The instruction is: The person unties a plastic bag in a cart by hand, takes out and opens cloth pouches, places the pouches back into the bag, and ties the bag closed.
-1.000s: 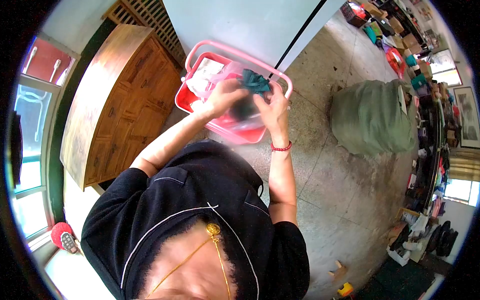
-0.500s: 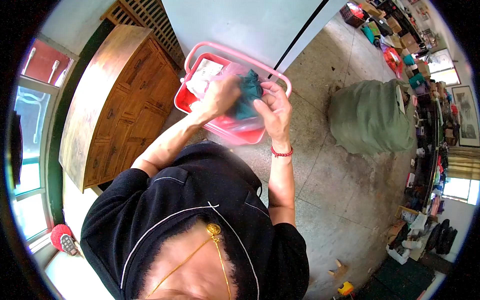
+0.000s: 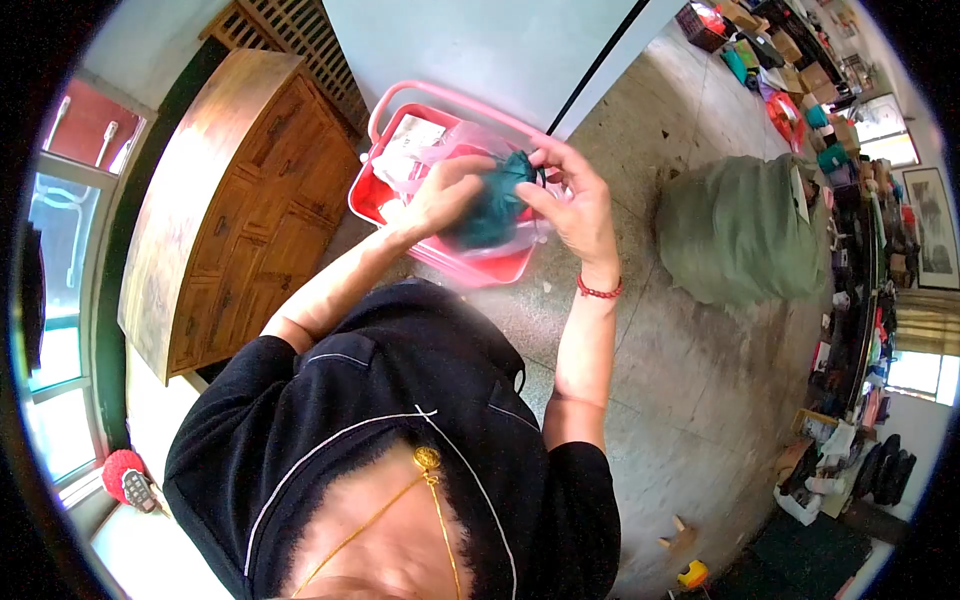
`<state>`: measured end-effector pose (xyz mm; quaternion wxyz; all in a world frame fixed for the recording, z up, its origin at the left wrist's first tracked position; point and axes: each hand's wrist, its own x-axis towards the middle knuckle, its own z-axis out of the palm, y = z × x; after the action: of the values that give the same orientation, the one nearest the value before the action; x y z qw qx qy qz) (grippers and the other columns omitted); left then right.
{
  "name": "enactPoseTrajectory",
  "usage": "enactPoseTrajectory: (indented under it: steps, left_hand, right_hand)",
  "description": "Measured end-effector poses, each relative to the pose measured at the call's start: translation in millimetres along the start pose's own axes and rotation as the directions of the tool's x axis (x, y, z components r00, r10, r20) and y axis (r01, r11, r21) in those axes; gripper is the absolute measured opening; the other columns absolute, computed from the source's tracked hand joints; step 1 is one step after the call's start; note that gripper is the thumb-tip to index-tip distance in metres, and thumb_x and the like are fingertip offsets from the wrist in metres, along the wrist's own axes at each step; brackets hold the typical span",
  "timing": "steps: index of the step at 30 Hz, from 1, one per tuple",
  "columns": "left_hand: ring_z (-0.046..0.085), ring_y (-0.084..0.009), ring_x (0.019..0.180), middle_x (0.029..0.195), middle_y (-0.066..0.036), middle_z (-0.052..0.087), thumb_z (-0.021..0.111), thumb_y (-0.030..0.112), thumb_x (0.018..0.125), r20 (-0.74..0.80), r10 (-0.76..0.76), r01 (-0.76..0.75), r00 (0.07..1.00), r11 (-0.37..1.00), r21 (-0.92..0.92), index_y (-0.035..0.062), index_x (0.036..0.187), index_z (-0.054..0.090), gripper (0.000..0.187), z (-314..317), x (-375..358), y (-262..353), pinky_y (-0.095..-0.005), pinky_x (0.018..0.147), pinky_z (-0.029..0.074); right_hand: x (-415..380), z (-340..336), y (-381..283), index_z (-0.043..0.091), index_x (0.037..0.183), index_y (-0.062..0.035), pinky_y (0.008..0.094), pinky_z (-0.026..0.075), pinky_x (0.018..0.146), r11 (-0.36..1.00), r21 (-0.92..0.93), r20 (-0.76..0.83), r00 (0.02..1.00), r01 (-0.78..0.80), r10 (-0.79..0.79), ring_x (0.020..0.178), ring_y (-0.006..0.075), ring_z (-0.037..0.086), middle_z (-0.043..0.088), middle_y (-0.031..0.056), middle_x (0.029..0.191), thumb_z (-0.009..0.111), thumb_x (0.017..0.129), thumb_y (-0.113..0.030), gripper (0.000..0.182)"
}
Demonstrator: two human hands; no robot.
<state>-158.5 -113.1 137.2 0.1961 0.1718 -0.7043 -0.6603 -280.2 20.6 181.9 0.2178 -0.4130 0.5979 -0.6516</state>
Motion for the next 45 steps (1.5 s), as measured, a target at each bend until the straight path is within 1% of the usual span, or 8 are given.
enactPoseTrajectory:
  steps: [2,5,20,24,30,35,40,45]
  left_hand:
    - [0.054,-0.0121,0.080,0.084,-0.009,0.060,0.044,0.008,0.075,0.013,0.016,-0.016,1.000,1.000,0.013,-0.0060,0.102,0.055,0.032,0.2,-0.5,-1.3,-0.0250,0.074,0.043]
    - [0.054,-0.0118,0.078,0.081,-0.007,0.058,0.044,0.009,0.075,0.053,0.004,-0.005,0.999,1.000,0.020,-0.0065,0.100,0.054,0.031,-2.7,-2.7,1.0,-0.0252,0.072,0.044]
    - [0.053,-0.0035,0.073,0.079,0.003,0.057,0.048,0.004,0.082,0.189,0.003,0.084,0.982,0.889,-0.449,0.0020,0.093,0.057,0.014,-9.0,-3.6,-19.6,-0.0193,0.066,0.044]
    - [0.052,-0.0041,0.073,0.079,0.002,0.057,0.046,0.004,0.083,0.155,0.023,0.049,0.988,0.895,-0.443,0.0022,0.090,0.056,0.012,-10.8,-1.0,-19.2,-0.0201,0.068,0.044]
    - [0.052,-0.0062,0.077,0.081,0.000,0.056,0.045,0.004,0.083,0.119,-0.003,0.045,0.993,0.936,-0.348,0.0013,0.090,0.053,0.011,-10.1,2.2,-9.9,-0.0216,0.072,0.042]
    - [0.052,-0.0094,0.079,0.084,-0.003,0.056,0.047,0.005,0.081,0.105,-0.062,0.090,0.992,0.957,-0.278,-0.0005,0.091,0.053,0.013,-6.5,6.8,-13.7,-0.0233,0.073,0.042]
    - [0.053,-0.0141,0.075,0.080,-0.008,0.057,0.061,0.026,0.079,-0.222,0.094,-0.109,0.971,0.993,-0.053,-0.0018,0.096,0.053,0.033,-4.5,8.0,-6.5,-0.0269,0.070,0.044]
    - [0.050,-0.0139,0.064,0.069,-0.008,0.052,0.063,0.018,0.073,0.062,0.042,-0.050,0.997,0.989,0.142,-0.0036,0.086,0.050,0.028,-9.9,9.8,-22.9,-0.0296,0.057,0.042]
  right_hand:
    - [4.7,-2.9,19.0,0.063,0.088,0.0008,0.0193,0.043,0.064,0.953,-0.300,0.046,0.998,0.044,-0.032,0.070,0.0051,0.053,0.059,0.0007,0.079,0.066,0.076,-0.008,0.015]
    - [7.5,-5.8,27.5,0.063,0.083,0.0011,0.0194,0.043,0.063,0.969,-0.222,0.030,0.992,-0.111,0.121,0.068,0.0055,0.053,0.060,-0.0007,0.075,0.066,0.077,-0.009,0.012]
    - [28.9,-49.2,59.7,0.055,0.104,0.0016,0.0254,0.039,0.059,0.739,0.656,-0.211,0.903,-0.152,0.374,0.060,0.0102,0.046,0.049,0.0005,0.064,0.057,0.084,-0.011,0.024]
    - [12.7,-23.5,25.5,0.057,0.104,-0.0008,0.0228,0.044,0.064,0.982,0.089,-0.388,0.903,-0.165,0.187,0.076,0.0105,0.056,0.062,0.0059,0.085,0.059,0.082,-0.010,0.024]
    - [-16.2,19.7,2.6,0.061,0.100,-0.0001,0.0204,0.044,0.064,0.983,-0.060,0.082,0.980,-0.175,0.180,0.071,0.0063,0.054,0.062,0.0033,0.086,0.063,0.080,-0.012,0.023]
    - [-12.7,26.3,27.2,0.058,0.102,0.0026,0.0231,0.044,0.071,0.947,-0.260,-0.105,0.980,-0.191,0.169,0.077,0.0110,0.056,0.063,0.0071,0.088,0.051,0.081,-0.003,0.023]
    - [-13.1,29.5,39.9,0.059,0.100,0.0018,0.0280,0.045,0.073,0.904,-0.410,-0.199,0.979,-0.121,0.041,0.080,0.0172,0.061,0.064,0.0138,0.085,0.050,0.081,-0.003,0.022]
    - [-14.1,31.8,48.3,0.060,0.091,0.0011,0.0284,0.044,0.062,0.912,-0.408,-0.091,0.996,-0.040,0.003,0.068,0.0156,0.059,0.062,0.0127,0.075,0.051,0.079,-0.002,0.016]
